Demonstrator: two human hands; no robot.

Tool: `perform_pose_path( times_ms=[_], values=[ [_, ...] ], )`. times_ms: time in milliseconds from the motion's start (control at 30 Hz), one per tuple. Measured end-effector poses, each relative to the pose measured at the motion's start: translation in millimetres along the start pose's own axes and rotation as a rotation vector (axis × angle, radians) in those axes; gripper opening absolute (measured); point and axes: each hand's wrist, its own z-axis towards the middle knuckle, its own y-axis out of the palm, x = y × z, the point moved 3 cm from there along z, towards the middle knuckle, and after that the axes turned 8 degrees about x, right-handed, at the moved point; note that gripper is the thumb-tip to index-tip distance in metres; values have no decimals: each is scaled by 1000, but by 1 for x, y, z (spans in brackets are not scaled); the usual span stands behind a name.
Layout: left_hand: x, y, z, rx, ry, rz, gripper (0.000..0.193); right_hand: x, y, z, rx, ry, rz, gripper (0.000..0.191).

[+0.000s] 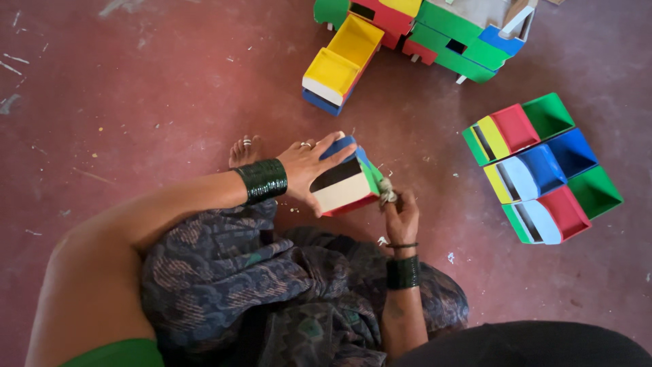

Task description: The person sits on the floor assembling small colorful paper boxes, fitting colored compartments and dividers into box frames one at a time. They use a cloth to wipe the inside of the compartments and press the pieces together, placing finished boxes aside.

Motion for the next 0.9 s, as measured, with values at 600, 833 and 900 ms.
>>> perform_pose_path(
  times_ms=[600,833,900],
  values=[
    [2,17,17,96,-79,-139,149,-178,69,-1,77,-700,-638,31],
    [-9,27,20,112,-309,-122,145,-128,43,-35,-103,-497,-340,29],
    [-14,30,20,109,-327,-126,146,-101,29,-28,-24,-242,-106,28]
  ],
)
